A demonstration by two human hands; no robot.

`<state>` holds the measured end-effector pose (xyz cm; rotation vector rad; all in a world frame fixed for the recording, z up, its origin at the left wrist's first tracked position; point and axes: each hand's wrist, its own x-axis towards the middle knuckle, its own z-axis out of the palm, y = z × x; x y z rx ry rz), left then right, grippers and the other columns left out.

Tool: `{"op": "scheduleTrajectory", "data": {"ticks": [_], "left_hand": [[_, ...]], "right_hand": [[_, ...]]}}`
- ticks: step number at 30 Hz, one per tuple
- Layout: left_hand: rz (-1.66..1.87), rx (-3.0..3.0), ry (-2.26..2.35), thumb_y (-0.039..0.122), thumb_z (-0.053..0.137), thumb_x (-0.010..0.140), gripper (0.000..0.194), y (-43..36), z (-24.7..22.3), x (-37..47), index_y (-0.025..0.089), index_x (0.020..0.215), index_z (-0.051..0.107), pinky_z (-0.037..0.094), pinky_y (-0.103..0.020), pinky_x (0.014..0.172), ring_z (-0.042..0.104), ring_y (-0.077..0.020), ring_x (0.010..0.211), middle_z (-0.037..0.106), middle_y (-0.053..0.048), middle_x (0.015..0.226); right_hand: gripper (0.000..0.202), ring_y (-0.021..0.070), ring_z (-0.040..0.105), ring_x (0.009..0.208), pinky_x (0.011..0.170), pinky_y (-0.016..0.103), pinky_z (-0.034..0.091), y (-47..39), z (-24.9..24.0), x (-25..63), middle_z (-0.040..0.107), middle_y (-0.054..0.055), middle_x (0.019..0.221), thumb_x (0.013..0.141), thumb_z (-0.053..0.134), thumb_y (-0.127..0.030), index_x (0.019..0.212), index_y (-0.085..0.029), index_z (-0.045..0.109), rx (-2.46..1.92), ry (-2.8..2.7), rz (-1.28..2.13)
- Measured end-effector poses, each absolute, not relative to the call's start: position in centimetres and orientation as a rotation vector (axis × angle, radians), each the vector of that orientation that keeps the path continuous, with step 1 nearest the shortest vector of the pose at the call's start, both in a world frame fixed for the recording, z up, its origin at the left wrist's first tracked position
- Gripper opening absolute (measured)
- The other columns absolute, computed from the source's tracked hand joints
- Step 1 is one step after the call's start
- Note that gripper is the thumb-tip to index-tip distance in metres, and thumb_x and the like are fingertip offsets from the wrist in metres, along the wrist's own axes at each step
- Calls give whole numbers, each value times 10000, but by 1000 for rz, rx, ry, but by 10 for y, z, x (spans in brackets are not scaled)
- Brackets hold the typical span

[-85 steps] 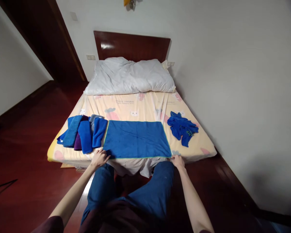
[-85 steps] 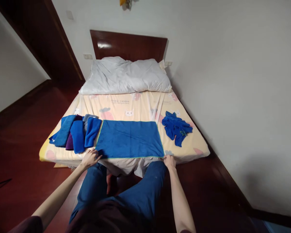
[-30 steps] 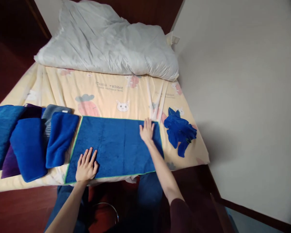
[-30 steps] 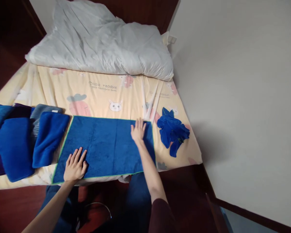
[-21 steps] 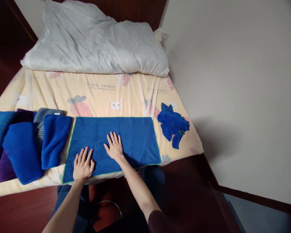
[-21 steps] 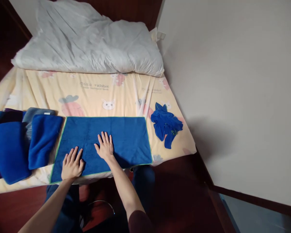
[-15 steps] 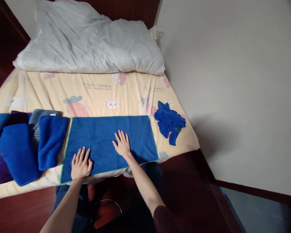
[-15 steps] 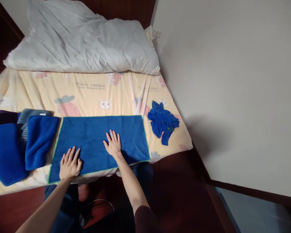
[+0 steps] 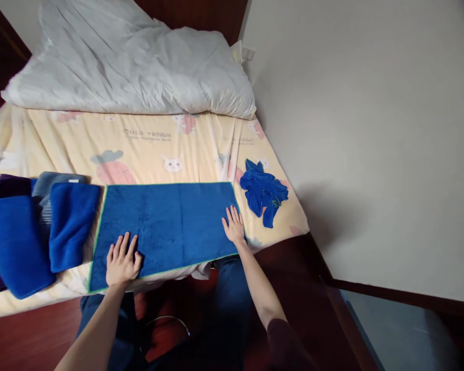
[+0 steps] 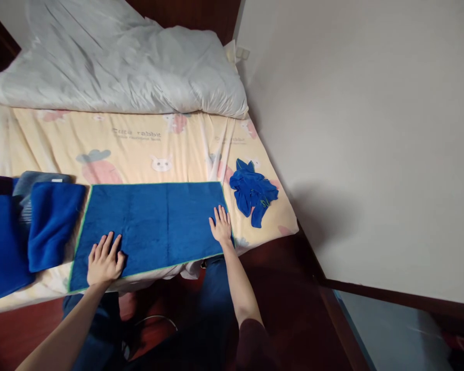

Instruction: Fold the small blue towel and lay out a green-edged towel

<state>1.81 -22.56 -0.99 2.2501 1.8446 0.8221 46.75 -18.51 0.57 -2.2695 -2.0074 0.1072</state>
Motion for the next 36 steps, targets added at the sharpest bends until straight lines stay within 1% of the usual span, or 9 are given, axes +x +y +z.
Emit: {"op": "scheduleTrajectory", "data": {"ticks": [6, 10, 13, 15, 19, 22, 25, 29, 36], "left_hand": [[836, 2240, 1845, 270, 513, 913, 729, -226, -14, 16, 272, 1619, 329, 168, -557, 1266, 283, -330, 1549, 258, -63, 1697], [853, 2216, 1832, 266, 525, 899, 746, -226, -16, 15, 281, 1619, 328, 161, -558, 1269, 285, -331, 1548, 249, -56, 1698], [859, 2215, 1827, 263, 526, 894, 742, -226, -16, 16, 270, 1613, 344, 157, -548, 1274, 280, -325, 1551, 254, -56, 1698], [861, 2219, 1839, 260, 522, 895, 731, -226, -14, 17, 255, 1607, 360, 159, -545, 1275, 280, -322, 1551, 263, -64, 1695], [859, 2229, 1847, 258, 511, 893, 729, -226, -11, 19, 248, 1606, 362, 176, -565, 1262, 297, -336, 1542, 275, -77, 1691], [824, 2254, 1840, 256, 503, 896, 739, -226, -9, 18, 265, 1616, 337, 182, -574, 1254, 296, -341, 1541, 270, -71, 1694], [803, 2266, 1831, 254, 499, 898, 742, -226, -10, 18, 270, 1620, 327, 178, -582, 1249, 282, -343, 1546, 267, -73, 1695], [796, 2247, 1836, 262, 493, 903, 728, -227, -11, 18, 261, 1614, 341, 169, -582, 1249, 275, -342, 1548, 262, -73, 1698], [799, 2236, 1825, 265, 497, 904, 719, -227, -8, 18, 249, 1608, 356, 154, -569, 1255, 264, -339, 1552, 260, -79, 1698]], "right_hand": [[659, 179, 118, 1600, 1305, 411, 67, -192, 8, 492, 175, 71, 1715, 1086, 191, -472, 1643, -121, 232, -2298, -2030, 136], [643, 252, 132, 1599, 1293, 518, 32, -187, 22, 472, 209, 125, 1700, 1085, 200, -431, 1628, -94, 276, -2386, -1959, 155], [651, 294, 96, 1602, 1284, 565, 42, -187, 40, 420, 163, 144, 1706, 1086, 214, -432, 1628, -74, 267, -2312, -1915, 121], [654, 288, 62, 1607, 1287, 568, 62, -192, 48, 370, 131, 116, 1716, 1084, 251, -455, 1644, -118, 235, -2132, -1986, 150], [678, 262, 52, 1609, 1290, 571, 123, -207, 48, 272, 152, 63, 1720, 1071, 351, -472, 1667, -218, 150, -1827, -2128, 320], [657, 258, 99, 1605, 1289, 559, 160, -218, 38, 240, 160, 62, 1719, 1067, 383, -475, 1654, -235, 215, -1781, -2173, 418], [624, 248, 128, 1601, 1291, 543, 153, -225, 29, 256, 179, 65, 1716, 1065, 397, -479, 1633, -242, 290, -1801, -2172, 423], [608, 232, 128, 1601, 1300, 496, 125, -234, 23, 322, 181, 61, 1717, 1073, 367, -480, 1622, -225, 325, -1942, -2112, 332], [605, 212, 131, 1600, 1299, 462, 112, -250, 20, 434, 161, 57, 1719, 1084, 289, -457, 1632, -203, 298, -2211, -2060, 192]]}}
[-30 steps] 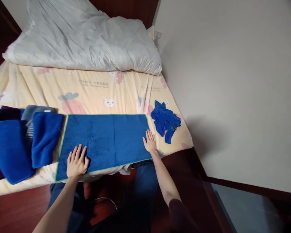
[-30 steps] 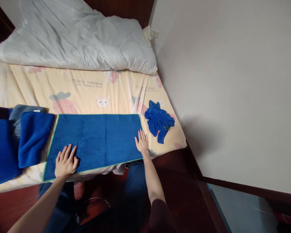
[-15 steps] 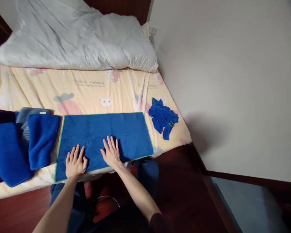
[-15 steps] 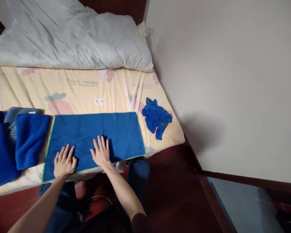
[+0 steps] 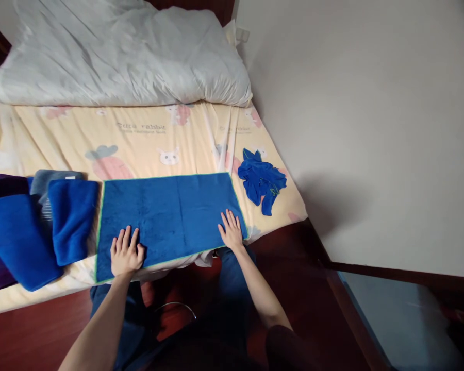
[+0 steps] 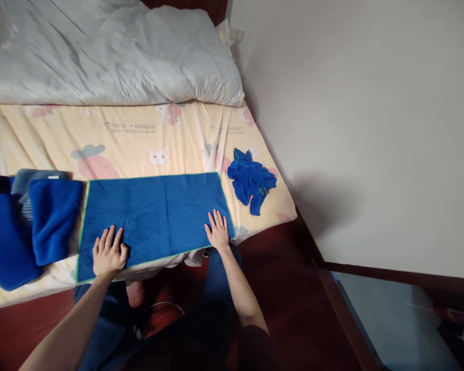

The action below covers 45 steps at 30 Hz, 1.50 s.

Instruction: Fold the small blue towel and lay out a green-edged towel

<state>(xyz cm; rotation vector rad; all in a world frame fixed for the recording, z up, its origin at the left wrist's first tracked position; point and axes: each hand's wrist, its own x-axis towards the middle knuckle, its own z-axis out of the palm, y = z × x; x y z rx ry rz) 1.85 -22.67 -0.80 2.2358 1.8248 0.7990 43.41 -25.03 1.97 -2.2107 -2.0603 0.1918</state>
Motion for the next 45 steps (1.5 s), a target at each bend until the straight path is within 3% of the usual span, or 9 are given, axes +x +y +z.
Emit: {"op": "scheduleTrajectory", "data": {"ticks": [8, 12, 15, 19, 24, 28, 38, 45], "left_hand": [[817, 2252, 1839, 262, 506, 900, 709, -227, -9, 18, 243, 1597, 382, 170, -558, 1255, 283, -333, 1547, 286, -87, 1688], [818, 2225, 1840, 267, 511, 898, 714, -227, -10, 18, 246, 1599, 377, 165, -553, 1263, 293, -336, 1543, 274, -78, 1692], [815, 2235, 1834, 277, 513, 901, 720, -227, -13, 17, 257, 1605, 364, 161, -542, 1270, 291, -331, 1545, 262, -63, 1696], [801, 2249, 1856, 284, 512, 908, 724, -228, -14, 16, 268, 1613, 344, 167, -541, 1271, 296, -327, 1544, 255, -53, 1698], [766, 2290, 1867, 282, 498, 920, 712, -228, -12, 15, 256, 1614, 343, 183, -534, 1271, 294, -319, 1547, 269, -61, 1692], [725, 2300, 1886, 282, 499, 921, 710, -228, -13, 15, 251, 1613, 346, 181, -522, 1276, 288, -309, 1551, 266, -61, 1692], [743, 2277, 1866, 279, 500, 911, 726, -228, -14, 14, 269, 1617, 333, 185, -535, 1275, 285, -311, 1552, 253, -50, 1696], [746, 2326, 1886, 269, 505, 922, 728, -230, -17, 12, 267, 1625, 313, 200, -525, 1276, 286, -299, 1554, 254, -56, 1692]], "right_hand": [[646, 182, 144, 1596, 1304, 411, 73, -256, 14, 484, 156, 55, 1718, 1084, 244, -485, 1642, -161, 254, -2315, -2089, 160], [632, 247, 178, 1589, 1291, 516, 72, -251, 17, 471, 213, 112, 1702, 1084, 264, -455, 1624, -127, 301, -2326, -2010, 139], [658, 293, 126, 1597, 1280, 565, 66, -232, 33, 422, 172, 142, 1709, 1080, 301, -468, 1621, -94, 290, -2249, -1951, 105], [667, 256, 43, 1609, 1295, 526, 63, -197, 52, 312, 116, 88, 1727, 1074, 344, -509, 1637, -160, 266, -1847, -2176, 267], [625, 226, 100, 1603, 1297, 507, 80, -164, 42, 232, 176, 65, 1719, 1074, 375, -499, 1620, -199, 312, -1616, -2272, 482], [628, 223, 128, 1598, 1298, 494, 57, -152, 19, 271, 197, 71, 1713, 1072, 373, -504, 1614, -191, 328, -1704, -2265, 470], [661, 206, 158, 1590, 1298, 448, 83, -141, 6, 469, 202, 101, 1710, 1076, 220, -454, 1630, -96, 266, -2303, -1972, 188], [674, 286, 123, 1594, 1274, 565, 72, -175, 10, 446, 200, 140, 1706, 1072, 169, -449, 1615, -74, 303, -2267, -1972, -32]]}}
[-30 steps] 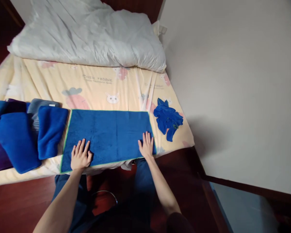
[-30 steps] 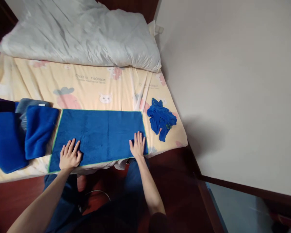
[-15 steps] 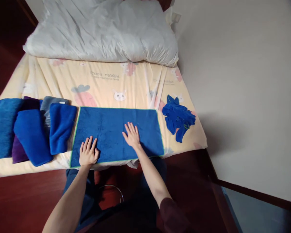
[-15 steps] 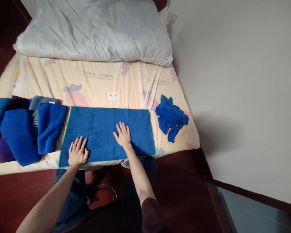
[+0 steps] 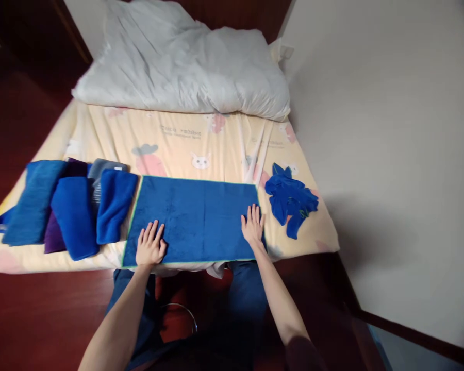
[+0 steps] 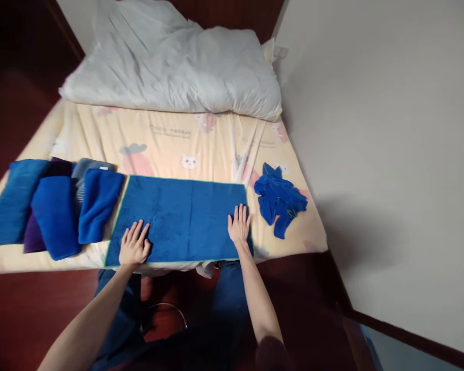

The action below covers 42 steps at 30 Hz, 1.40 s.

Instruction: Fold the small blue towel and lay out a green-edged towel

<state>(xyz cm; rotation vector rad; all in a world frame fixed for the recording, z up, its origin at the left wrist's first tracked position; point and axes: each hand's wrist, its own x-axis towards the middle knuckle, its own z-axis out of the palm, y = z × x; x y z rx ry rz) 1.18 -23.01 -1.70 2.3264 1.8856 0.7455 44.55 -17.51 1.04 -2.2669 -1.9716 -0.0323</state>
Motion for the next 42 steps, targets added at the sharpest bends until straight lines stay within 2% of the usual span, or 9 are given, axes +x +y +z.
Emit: {"op": "scheduleTrajectory", "data": {"ticks": [5, 12, 16, 19, 23, 26, 28, 34, 42], "left_hand": [[613, 2373, 1928, 260, 469, 943, 684, -232, -11, 12, 237, 1614, 342, 207, -519, 1275, 270, -283, 1561, 261, -62, 1689], [430, 2337, 1972, 271, 393, 989, 617, -237, 3, 15, 225, 1604, 362, 189, -506, 1288, 241, -258, 1572, 274, -59, 1686], [398, 2237, 2050, 313, 365, 1015, 614, -235, 10, 33, 168, 1611, 335, 194, -562, 1282, 159, -302, 1588, 212, -112, 1698], [418, 2269, 1954, 354, 380, 1020, 621, -222, 16, 79, 185, 1616, 330, 183, -590, 1285, 86, -325, 1592, 147, -115, 1709], [436, 2452, 1575, 414, 400, 1019, 640, -189, 16, 178, 244, 1628, 305, 158, -540, 1308, 41, -290, 1596, 126, -71, 1718], [414, 2493, 1446, 455, 399, 1021, 641, -155, 7, 238, 206, 1610, 350, 155, -495, 1316, 70, -280, 1597, 132, -94, 1718], [407, 2480, 1442, 475, 401, 1021, 633, -132, 0, 252, 205, 1594, 387, 152, -507, 1313, 104, -292, 1595, 164, -111, 1712], [420, 2428, 1607, 461, 393, 1030, 591, -81, -5, 176, 224, 1570, 433, 134, -505, 1305, 178, -277, 1588, 239, -102, 1699], [402, 2148, 2038, 462, 363, 1028, 615, -29, 0, 40, 193, 1579, 415, 97, -544, 1293, 165, -306, 1588, 236, -85, 1704]], "right_hand": [[660, 261, 159, 1587, 1275, 514, 154, -222, -6, 417, 248, 135, 1695, 1074, 189, -444, 1610, -83, 319, -2151, -1965, -7], [635, 269, 204, 1572, 1269, 532, 167, -228, -11, 417, 297, 142, 1678, 1060, 252, -416, 1600, -98, 348, -2115, -1881, 37], [623, 273, 236, 1562, 1268, 530, 169, -227, -9, 418, 341, 149, 1659, 1054, 275, -411, 1583, -101, 387, -2072, -1842, 41], [609, 276, 283, 1547, 1258, 537, 192, -228, -11, 419, 380, 143, 1640, 1049, 286, -416, 1563, -122, 428, -2041, -1815, 25], [596, 271, 320, 1531, 1247, 537, 219, -227, -15, 420, 418, 145, 1618, 1041, 302, -408, 1544, -128, 454, -2015, -1779, 6], [592, 271, 323, 1530, 1245, 536, 225, -227, -17, 421, 428, 149, 1610, 1034, 313, -399, 1539, -127, 461, -2004, -1781, 8], [589, 276, 334, 1526, 1242, 538, 230, -227, -18, 422, 436, 153, 1605, 1032, 320, -392, 1539, -128, 462, -1999, -1775, 6], [581, 285, 355, 1519, 1247, 533, 231, -227, -17, 422, 446, 150, 1599, 1027, 360, -382, 1537, -126, 471, -1984, -1767, 7], [580, 295, 359, 1518, 1243, 556, 245, -227, -18, 421, 440, 144, 1604, 1017, 378, -347, 1556, -147, 449, -1990, -1756, 26]]}}
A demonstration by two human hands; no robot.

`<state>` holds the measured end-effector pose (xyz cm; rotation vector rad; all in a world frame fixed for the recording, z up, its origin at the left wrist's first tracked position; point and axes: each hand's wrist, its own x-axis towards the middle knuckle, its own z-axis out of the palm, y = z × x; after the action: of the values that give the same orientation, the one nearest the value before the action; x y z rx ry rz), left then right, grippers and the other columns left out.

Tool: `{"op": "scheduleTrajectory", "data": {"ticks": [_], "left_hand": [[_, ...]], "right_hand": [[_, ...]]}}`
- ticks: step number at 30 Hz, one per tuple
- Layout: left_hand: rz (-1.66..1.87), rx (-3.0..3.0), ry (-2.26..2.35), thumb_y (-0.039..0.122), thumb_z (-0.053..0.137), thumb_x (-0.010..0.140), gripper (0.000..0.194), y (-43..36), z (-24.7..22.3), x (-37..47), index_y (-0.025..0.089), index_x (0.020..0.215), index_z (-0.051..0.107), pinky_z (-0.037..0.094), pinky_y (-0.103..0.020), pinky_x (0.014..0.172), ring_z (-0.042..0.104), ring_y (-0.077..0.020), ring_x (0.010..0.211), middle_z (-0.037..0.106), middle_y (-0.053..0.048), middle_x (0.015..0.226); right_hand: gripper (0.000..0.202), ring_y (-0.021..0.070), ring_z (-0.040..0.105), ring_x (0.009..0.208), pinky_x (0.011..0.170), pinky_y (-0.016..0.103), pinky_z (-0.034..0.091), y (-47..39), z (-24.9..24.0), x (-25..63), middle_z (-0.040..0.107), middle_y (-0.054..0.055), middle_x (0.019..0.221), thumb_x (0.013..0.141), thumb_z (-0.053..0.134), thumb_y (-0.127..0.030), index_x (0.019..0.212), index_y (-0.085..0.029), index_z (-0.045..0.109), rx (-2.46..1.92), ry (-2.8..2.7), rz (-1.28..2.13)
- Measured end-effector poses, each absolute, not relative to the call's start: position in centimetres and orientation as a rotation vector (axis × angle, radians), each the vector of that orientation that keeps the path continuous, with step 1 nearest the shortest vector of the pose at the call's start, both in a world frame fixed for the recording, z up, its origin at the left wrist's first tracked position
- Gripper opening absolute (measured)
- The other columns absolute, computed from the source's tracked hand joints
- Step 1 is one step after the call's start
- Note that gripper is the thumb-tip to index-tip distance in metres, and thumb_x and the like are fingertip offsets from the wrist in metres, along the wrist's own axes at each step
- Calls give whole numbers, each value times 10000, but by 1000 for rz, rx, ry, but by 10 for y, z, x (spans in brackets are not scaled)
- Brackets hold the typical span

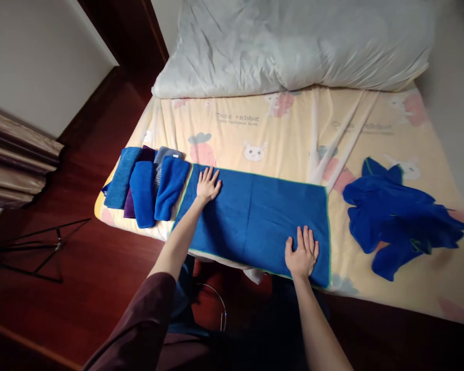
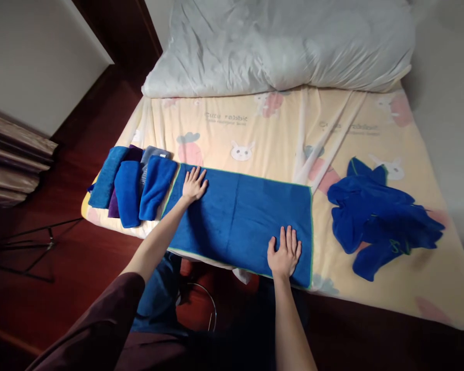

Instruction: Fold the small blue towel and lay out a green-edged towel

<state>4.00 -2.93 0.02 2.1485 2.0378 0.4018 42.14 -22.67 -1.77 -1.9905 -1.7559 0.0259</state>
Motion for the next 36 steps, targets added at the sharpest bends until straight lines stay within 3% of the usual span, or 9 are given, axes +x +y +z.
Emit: {"op": "scheduleTrajectory", "data": {"ticks": [10, 14, 19, 25, 36], "left_hand": [[359, 2157, 1998, 465, 337, 1039, 612, -5, -4, -25, 214, 1596, 381, 118, -516, 1285, 165, -284, 1589, 245, -66, 1705], [347, 2151, 1999, 437, 321, 1051, 615, -9, 3, -16, 165, 1601, 358, 77, -548, 1286, 117, -307, 1596, 194, -99, 1716], [362, 2250, 1890, 453, 335, 1052, 611, -93, 17, 2, 201, 1609, 347, 91, -548, 1296, 48, -309, 1604, 110, -77, 1733], [359, 2187, 1967, 442, 341, 1057, 601, -205, 11, -29, 216, 1614, 336, 164, -482, 1304, 115, -261, 1601, 141, -61, 1727], [481, 2087, 2010, 417, 359, 1038, 604, -208, 9, -38, 217, 1608, 348, 201, -494, 1289, 159, -264, 1593, 154, -51, 1725]], "right_hand": [[565, 280, 355, 1524, 1255, 540, 240, -227, -20, 420, 435, 140, 1608, 1024, 379, -357, 1539, -146, 472, -1996, -1763, 15], [568, 276, 354, 1524, 1255, 535, 238, -227, -22, 421, 431, 131, 1613, 1023, 378, -354, 1551, -160, 458, -2018, -1760, 3], [583, 288, 361, 1517, 1240, 556, 255, -226, -23, 420, 430, 135, 1612, 1014, 358, -340, 1563, -161, 439, -2027, -1785, -11], [578, 282, 354, 1517, 1243, 545, 247, -227, -25, 421, 430, 139, 1611, 1014, 353, -344, 1545, -145, 463, -2046, -1781, -21], [603, 237, 242, 1565, 1275, 501, 180, -218, -23, 420, 326, 113, 1671, 1045, 253, -337, 1601, -131, 357, -2208, -1917, -10]]}}
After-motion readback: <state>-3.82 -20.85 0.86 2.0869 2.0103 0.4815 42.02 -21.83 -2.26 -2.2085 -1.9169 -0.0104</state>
